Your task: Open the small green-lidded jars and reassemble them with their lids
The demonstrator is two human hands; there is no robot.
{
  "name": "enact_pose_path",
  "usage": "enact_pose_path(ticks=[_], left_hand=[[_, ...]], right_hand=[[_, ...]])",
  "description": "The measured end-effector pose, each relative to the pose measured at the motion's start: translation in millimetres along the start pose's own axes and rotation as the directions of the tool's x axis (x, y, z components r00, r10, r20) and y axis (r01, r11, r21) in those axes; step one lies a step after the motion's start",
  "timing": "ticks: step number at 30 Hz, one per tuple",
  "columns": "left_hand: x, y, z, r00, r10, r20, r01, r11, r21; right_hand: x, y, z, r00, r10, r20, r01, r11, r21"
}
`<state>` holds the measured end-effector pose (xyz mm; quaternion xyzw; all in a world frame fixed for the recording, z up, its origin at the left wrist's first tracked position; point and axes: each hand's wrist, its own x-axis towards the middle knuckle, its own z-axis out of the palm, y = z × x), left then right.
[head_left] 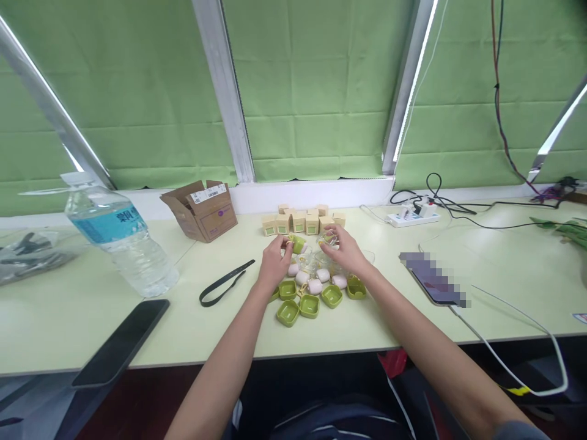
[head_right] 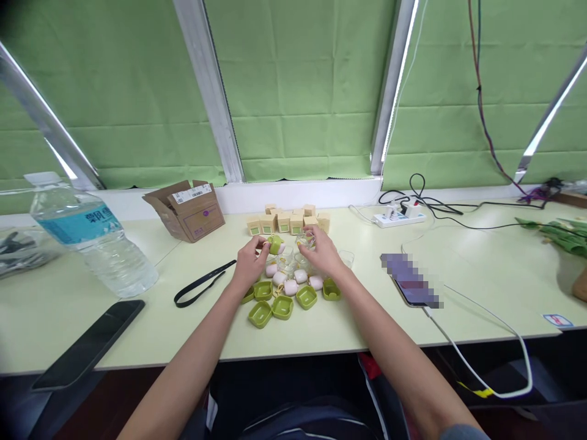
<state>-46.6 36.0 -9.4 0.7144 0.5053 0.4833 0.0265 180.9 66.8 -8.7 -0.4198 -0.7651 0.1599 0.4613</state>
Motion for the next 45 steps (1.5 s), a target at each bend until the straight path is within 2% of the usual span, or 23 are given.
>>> enact_pose_path(ticks=[5, 10, 18, 28, 39, 42, 45], left_hand=[[0.0, 0.6, 0.1, 1.000, 0.008, 0.009, -0.008, 1.000, -0.007], [-0.1, 0.6, -0.2, 1.000, 0.003, 0.011, -0.003, 1.000, -0.008], [0.1, 0.9, -1.2, 1.000, 0.006, 0.023, -0.006, 1.000, 0.005], [0.8, 1.6, -1.4, 1.000, 0.005, 0.022, -0.005, 1.000, -0.005], [1.5, 2.8, -2.1, 1.000, 0.009, 0.022, -0.009, 1.000, 0.005], [1.3, 2.4, -1.9, 1.000, 0.009, 0.022, -0.009, 1.000, -0.002], [1.0, 2.9, -2.0, 1.000, 0.006, 0.022, -0.006, 1.000, -0.009]], right_hand=[[12.8, -1.6, 6.6, 0.994, -0.013, 0.108, 0.032, 0.985, -0.171], [30.6, -3.8, 11.4, 0.975, 0.056, 0.213, 0.031, 0.922, -0.386], [59.7, 6.3, 17.6, 0.944, 0.149, 0.294, 0.023, 0.861, -0.509], [70.4, 21.2, 31.7, 0.888, 0.200, 0.413, 0.032, 0.871, -0.490], [73.9, 13.0, 21.6, 0.835, 0.217, 0.505, 0.048, 0.886, -0.461], [72.0, 6.5, 16.8, 0.841, 0.207, 0.500, 0.050, 0.890, -0.453], [67.3, -1.6, 11.2, 0.874, 0.168, 0.455, 0.059, 0.894, -0.444]])
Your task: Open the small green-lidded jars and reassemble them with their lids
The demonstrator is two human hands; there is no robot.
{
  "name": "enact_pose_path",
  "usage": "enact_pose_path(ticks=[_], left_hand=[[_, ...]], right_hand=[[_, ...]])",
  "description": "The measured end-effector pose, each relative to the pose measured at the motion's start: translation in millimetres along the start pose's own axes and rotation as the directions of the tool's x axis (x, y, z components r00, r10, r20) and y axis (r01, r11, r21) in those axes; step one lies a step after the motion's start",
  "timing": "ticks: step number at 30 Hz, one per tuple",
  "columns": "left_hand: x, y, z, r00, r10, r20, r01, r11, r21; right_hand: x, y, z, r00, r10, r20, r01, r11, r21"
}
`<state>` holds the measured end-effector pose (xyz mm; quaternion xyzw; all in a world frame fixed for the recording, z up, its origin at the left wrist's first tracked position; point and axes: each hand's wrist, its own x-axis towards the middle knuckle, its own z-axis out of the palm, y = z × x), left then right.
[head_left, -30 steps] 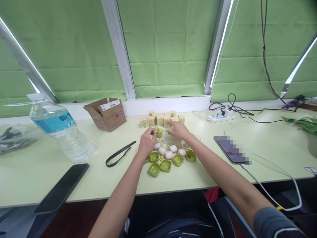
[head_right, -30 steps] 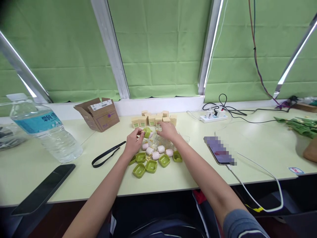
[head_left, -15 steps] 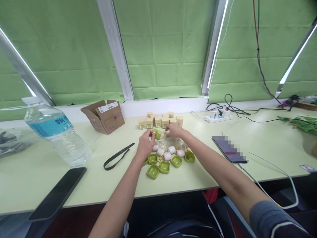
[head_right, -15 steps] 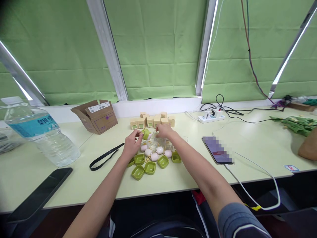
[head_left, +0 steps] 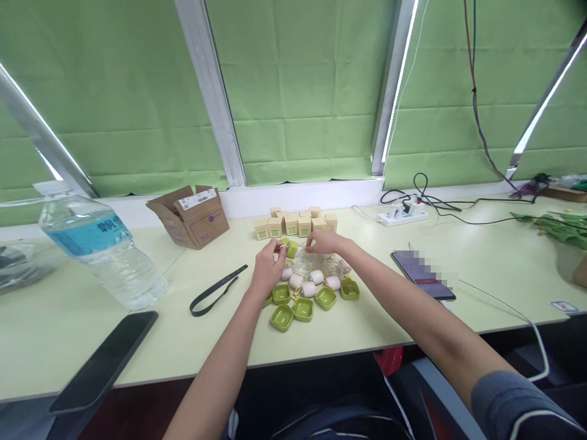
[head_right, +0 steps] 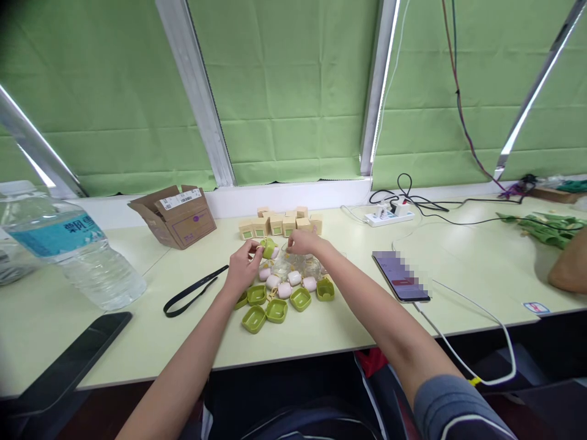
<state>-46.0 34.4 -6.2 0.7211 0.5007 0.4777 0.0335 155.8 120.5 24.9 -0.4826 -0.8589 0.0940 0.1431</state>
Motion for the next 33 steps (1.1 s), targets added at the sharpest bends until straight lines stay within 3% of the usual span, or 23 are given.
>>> enact_pose_path(ticks=[3, 6, 11, 21, 33], left_hand=[[-0.1, 1.2, -0.1, 1.000, -0.002, -0.002, 0.002, 1.000, -0.002], [-0.3, 2.7, -0.3, 1.000, -0.006, -0.006, 0.006, 1.000, -0.015], [-1.1, 5.7, -1.0, 1.000, -0.010, -0.015, 0.010, 1.000, -0.019], [-2.1, 14.5, -1.1, 0.991, 0.122, 0.062, -0.119, 0.992, -0.048], [-1.9, 13.3, 0.3, 0.995, 0.038, 0.093, -0.028, 0.994, -0.105]], right_hand=[[-13.2, -8.9, -2.6, 0.986, -0.055, -0.158, 0.071, 0.993, 0.096], [-31.8, -21.4, 2.1, 0.930, -0.120, -0.348, 0.252, 0.898, 0.361], [-59.3, -35.9, 22.8, 0.898, -0.088, -0.430, 0.358, 0.714, 0.601], [-69.2, -21.6, 27.2, 0.933, -0.067, -0.354, 0.286, 0.734, 0.616], [-69.5, -18.7, 26.7, 0.843, -0.069, -0.534, 0.371, 0.792, 0.485]])
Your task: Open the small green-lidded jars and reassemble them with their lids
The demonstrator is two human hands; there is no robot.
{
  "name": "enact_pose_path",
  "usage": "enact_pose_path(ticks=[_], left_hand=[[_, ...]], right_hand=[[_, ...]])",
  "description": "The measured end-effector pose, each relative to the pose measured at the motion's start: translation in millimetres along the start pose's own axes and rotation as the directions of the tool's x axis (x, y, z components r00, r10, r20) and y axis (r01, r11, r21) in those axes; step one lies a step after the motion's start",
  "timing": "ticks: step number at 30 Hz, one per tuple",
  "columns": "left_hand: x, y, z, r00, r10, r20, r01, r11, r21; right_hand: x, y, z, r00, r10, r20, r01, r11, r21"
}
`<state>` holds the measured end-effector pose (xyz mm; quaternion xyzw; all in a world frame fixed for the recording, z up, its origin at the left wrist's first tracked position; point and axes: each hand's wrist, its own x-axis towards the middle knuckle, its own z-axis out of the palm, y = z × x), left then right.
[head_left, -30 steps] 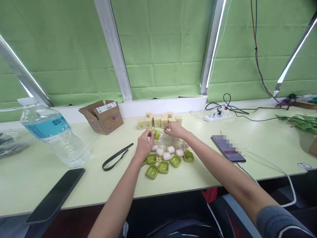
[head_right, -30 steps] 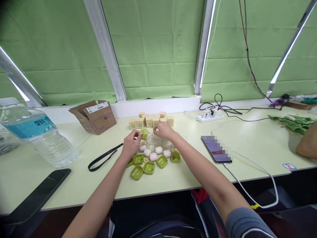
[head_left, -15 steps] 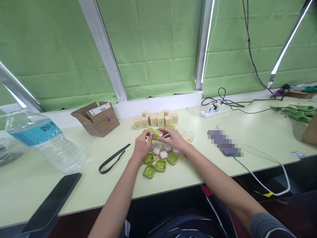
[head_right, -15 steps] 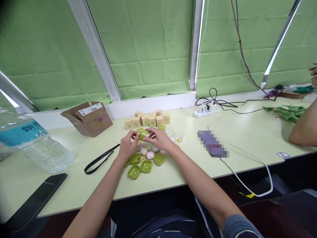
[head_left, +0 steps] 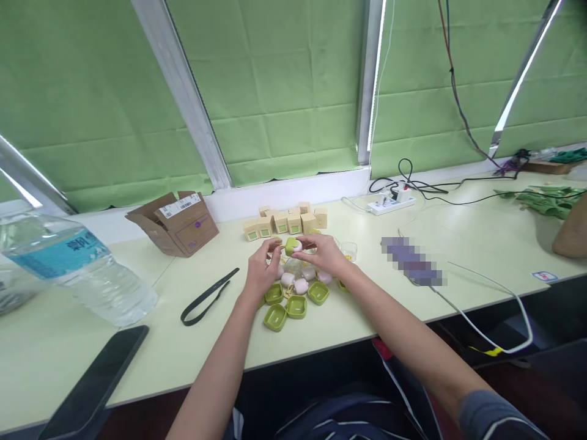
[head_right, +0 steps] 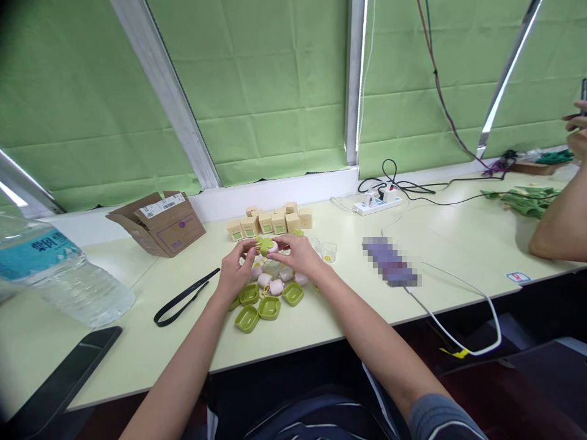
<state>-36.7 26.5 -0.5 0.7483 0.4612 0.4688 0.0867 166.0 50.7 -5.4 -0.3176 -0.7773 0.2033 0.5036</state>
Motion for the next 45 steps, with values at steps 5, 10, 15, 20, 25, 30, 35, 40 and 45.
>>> enact_pose_path(ticks=[5, 10, 15, 20, 25, 30, 35, 40, 45], left_hand=[[-1.9, 7.0, -0.4, 0.996, 0.009, 0.086, -0.006, 1.000, -0.028], [-2.8, 10.1, -0.1, 0.983, -0.029, 0.181, 0.029, 1.000, 0.006], [-3.5, 11.9, -0.9, 0.975, -0.054, 0.216, 0.050, 0.999, 0.022], [-3.7, 9.7, 0.5, 0.984, -0.031, 0.178, 0.027, 0.999, 0.024], [-3.5, 8.7, 1.4, 0.984, -0.039, 0.176, 0.034, 0.999, 0.030], [-3.5, 8.3, 1.4, 0.976, -0.070, 0.206, 0.060, 0.997, 0.058], [-3.1, 5.0, 2.9, 0.973, -0.045, 0.227, 0.021, 0.994, 0.109], [-2.6, 4.0, 3.8, 0.977, -0.052, 0.207, 0.023, 0.990, 0.136], [-2.0, 5.4, 3.4, 0.982, -0.059, 0.181, 0.035, 0.990, 0.135]], right_hand=[[0.1, -4.1, -1.2, 0.997, -0.052, 0.048, 0.057, 0.994, -0.098], [-0.6, -5.7, -1.1, 0.993, -0.091, 0.071, 0.101, 0.983, -0.155], [-1.6, -2.3, 0.5, 0.990, -0.117, 0.074, 0.127, 0.980, -0.153], [-2.5, -2.5, 2.4, 0.990, -0.110, 0.084, 0.119, 0.986, -0.113], [-1.6, -1.0, 4.6, 0.989, -0.116, 0.089, 0.125, 0.986, -0.106], [-0.8, 4.1, 6.1, 0.987, -0.130, 0.090, 0.140, 0.985, -0.105], [-0.9, 2.8, 5.7, 0.992, -0.112, 0.065, 0.121, 0.980, -0.159], [-1.1, 1.0, 7.1, 0.993, -0.104, 0.059, 0.112, 0.980, -0.163], [-1.2, 0.5, 9.2, 0.995, -0.095, 0.042, 0.100, 0.985, -0.137]])
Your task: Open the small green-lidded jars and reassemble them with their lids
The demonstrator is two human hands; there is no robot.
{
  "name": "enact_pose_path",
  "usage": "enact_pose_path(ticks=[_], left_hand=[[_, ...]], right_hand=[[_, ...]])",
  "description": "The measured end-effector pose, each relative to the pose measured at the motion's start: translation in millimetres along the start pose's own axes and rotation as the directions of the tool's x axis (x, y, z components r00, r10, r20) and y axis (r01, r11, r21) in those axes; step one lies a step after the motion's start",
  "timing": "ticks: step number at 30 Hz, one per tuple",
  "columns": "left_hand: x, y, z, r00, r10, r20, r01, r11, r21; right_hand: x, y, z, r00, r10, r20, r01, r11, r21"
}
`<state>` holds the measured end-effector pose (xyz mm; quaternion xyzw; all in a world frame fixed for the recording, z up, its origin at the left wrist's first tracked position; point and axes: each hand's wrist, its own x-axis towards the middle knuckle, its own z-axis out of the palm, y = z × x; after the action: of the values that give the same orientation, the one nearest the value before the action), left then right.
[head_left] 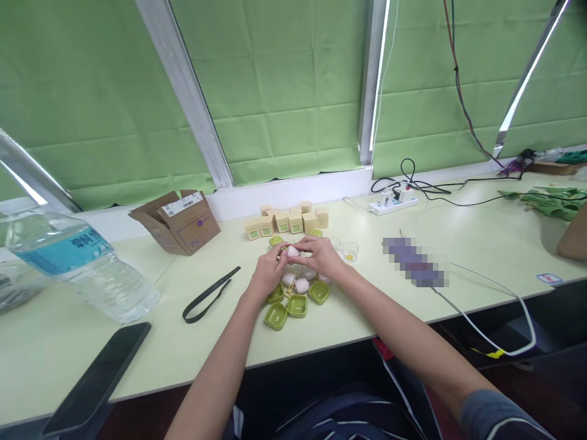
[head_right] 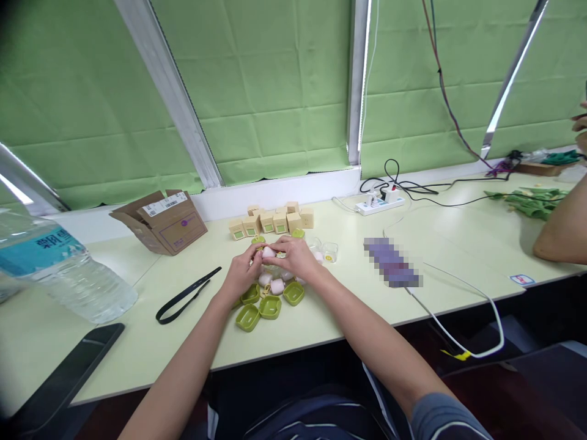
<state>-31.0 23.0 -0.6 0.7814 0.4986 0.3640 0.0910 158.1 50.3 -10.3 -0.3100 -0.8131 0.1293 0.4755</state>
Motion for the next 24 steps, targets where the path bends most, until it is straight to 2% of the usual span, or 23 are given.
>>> enact_pose_path(ticks=[8, 16, 24], left_hand=[[0.4, 0.9, -2.1, 1.000, -0.029, -0.002, 0.029, 0.999, -0.039], [-0.2, 0.3, -2.6, 0.999, -0.039, -0.018, 0.036, 0.989, -0.141], [0.8, 1.8, 0.5, 1.000, -0.004, -0.019, 0.003, 0.999, -0.043]], right_hand=[[-0.1, -9.6, 4.7, 0.998, 0.048, -0.030, -0.051, 0.996, -0.076], [-2.7, -12.7, 4.8, 1.000, 0.021, 0.013, -0.019, 0.987, -0.159], [-2.2, -14.9, 14.1, 0.998, 0.018, 0.067, 0.005, 0.943, -0.333]])
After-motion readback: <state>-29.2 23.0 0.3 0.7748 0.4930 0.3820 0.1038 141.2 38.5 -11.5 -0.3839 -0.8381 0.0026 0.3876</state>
